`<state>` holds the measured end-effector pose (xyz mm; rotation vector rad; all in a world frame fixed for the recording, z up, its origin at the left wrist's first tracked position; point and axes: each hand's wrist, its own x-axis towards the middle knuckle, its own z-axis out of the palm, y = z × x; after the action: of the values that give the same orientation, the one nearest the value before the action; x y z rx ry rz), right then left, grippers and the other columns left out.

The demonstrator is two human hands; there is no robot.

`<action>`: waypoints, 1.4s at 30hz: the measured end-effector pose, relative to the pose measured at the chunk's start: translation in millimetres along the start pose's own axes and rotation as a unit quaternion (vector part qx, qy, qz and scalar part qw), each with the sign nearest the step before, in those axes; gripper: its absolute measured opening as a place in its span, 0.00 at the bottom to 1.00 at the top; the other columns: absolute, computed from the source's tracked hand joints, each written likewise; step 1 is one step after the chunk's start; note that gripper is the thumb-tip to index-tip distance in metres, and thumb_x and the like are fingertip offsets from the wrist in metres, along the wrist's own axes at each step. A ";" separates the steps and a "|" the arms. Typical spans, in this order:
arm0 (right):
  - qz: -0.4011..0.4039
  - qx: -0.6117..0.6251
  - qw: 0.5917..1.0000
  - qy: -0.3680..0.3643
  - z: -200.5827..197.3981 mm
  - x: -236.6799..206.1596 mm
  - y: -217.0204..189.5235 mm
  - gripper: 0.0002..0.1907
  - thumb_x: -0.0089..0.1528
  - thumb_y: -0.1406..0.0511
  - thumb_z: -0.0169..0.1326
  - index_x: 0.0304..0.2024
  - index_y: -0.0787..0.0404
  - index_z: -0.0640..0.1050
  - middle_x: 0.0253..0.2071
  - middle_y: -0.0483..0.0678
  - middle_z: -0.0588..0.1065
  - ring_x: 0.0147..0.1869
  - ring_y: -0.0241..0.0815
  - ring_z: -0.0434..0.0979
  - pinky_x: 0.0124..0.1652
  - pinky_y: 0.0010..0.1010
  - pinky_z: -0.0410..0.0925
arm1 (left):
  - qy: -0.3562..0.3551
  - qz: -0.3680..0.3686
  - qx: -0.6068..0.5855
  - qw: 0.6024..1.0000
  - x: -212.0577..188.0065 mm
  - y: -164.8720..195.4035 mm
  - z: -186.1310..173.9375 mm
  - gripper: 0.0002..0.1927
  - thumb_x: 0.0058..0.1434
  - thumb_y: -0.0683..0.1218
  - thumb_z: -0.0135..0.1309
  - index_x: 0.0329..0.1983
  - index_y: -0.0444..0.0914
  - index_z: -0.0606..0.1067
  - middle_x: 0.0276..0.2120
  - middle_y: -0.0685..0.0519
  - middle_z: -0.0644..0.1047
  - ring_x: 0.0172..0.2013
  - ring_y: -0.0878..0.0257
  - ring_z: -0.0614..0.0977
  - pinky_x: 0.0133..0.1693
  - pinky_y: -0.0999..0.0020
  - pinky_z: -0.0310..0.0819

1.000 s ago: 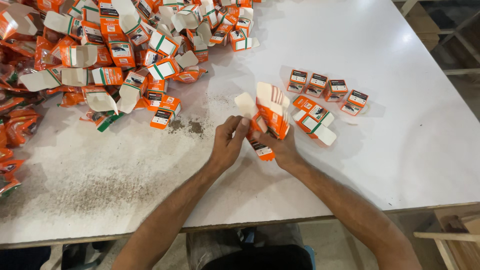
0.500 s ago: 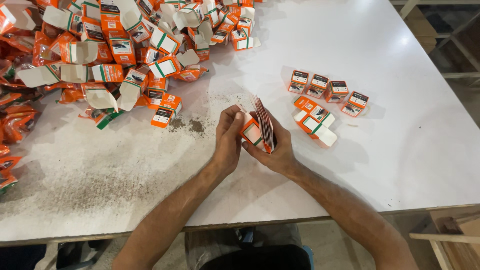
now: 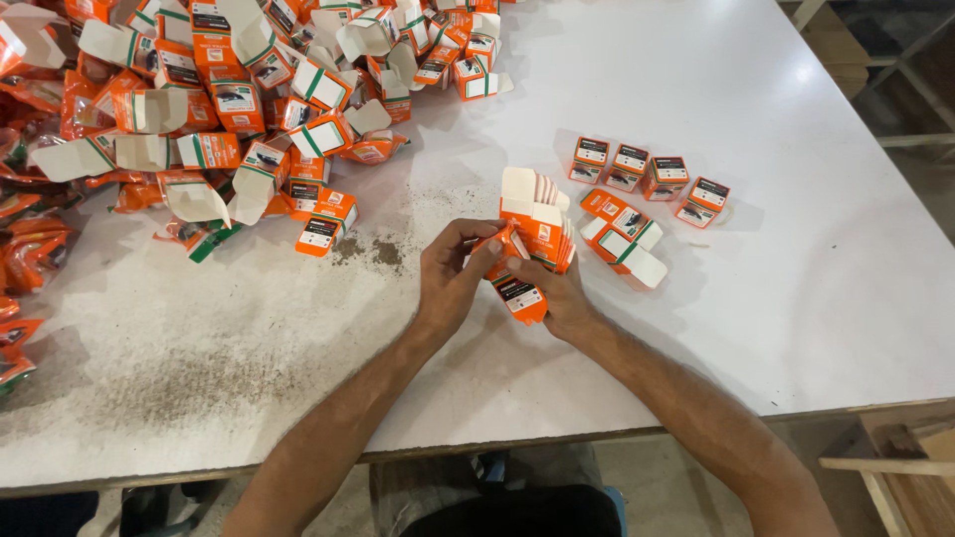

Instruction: The person gathers stacks of small orange and white boxes on a white table and wraps rubber bands around each stack to bundle them, placing finished bundles aside and pulling more boxes from a large pile to continue bundling.

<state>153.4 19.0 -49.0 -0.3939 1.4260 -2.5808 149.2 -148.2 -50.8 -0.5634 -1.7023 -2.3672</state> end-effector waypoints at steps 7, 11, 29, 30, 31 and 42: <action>0.018 0.021 1.000 0.015 -14.6 1.9 3.5 0.25 0.59 0.68 0.61 0.58 0.64 0.71 0.48 0.51 0.78 0.47 0.43 0.82 0.44 0.35 0.78 | 0.032 -0.026 -0.017 0.999 2.2 -20.9 1.6 0.10 0.74 0.44 0.53 0.50 0.31 0.76 0.48 0.45 0.80 0.41 0.65 0.77 0.42 0.67 0.75; 0.013 0.041 0.997 0.062 -18.1 3.1 3.2 0.22 0.64 0.66 0.62 0.58 0.65 0.72 0.45 0.52 0.76 0.43 0.44 0.79 0.34 0.35 0.73 | -0.037 0.008 -0.075 0.996 -3.2 -16.9 13.6 0.13 0.74 0.49 0.47 0.48 0.34 0.73 0.58 0.54 0.77 0.49 0.67 0.82 0.48 0.67 0.82; 0.007 -0.057 0.997 -0.052 -14.7 6.2 12.9 0.26 0.61 0.59 0.61 0.57 0.68 0.73 0.49 0.53 0.77 0.52 0.44 0.79 0.52 0.40 0.75 | 0.042 0.222 0.320 0.920 6.5 2.2 -15.9 0.29 0.65 0.32 0.53 0.69 0.33 0.62 0.64 0.43 0.67 0.64 0.50 0.71 0.64 0.54 0.70; 0.024 -0.070 0.995 -0.059 -17.4 5.9 15.9 0.26 0.62 0.60 0.61 0.57 0.68 0.72 0.49 0.52 0.76 0.51 0.43 0.78 0.51 0.39 0.75 | -0.016 0.224 0.336 0.915 2.2 0.4 -11.5 0.30 0.64 0.32 0.53 0.69 0.33 0.62 0.63 0.42 0.67 0.63 0.49 0.70 0.62 0.54 0.70; 0.040 -0.083 0.994 -0.066 -20.0 5.1 19.2 0.25 0.62 0.61 0.61 0.57 0.68 0.72 0.49 0.52 0.76 0.51 0.42 0.78 0.50 0.38 0.74 | -0.027 0.225 0.358 0.906 0.6 -0.8 -8.9 0.27 0.63 0.32 0.55 0.66 0.33 0.65 0.61 0.42 0.68 0.60 0.48 0.70 0.59 0.54 0.70; 0.171 0.135 0.974 -0.055 -29.1 13.8 16.1 0.29 0.59 0.60 0.60 0.59 0.65 0.71 0.53 0.53 0.77 0.57 0.48 0.80 0.60 0.48 0.74 | -0.046 -0.053 -0.017 0.997 2.4 -3.4 -8.0 0.05 0.68 0.41 0.49 0.41 0.37 0.66 0.52 0.54 0.77 0.44 0.59 0.85 0.38 0.55 0.81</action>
<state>131.6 30.1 -75.5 -0.2232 0.9870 -2.3822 144.2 -154.4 -55.0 -0.6095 -1.7756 -2.4837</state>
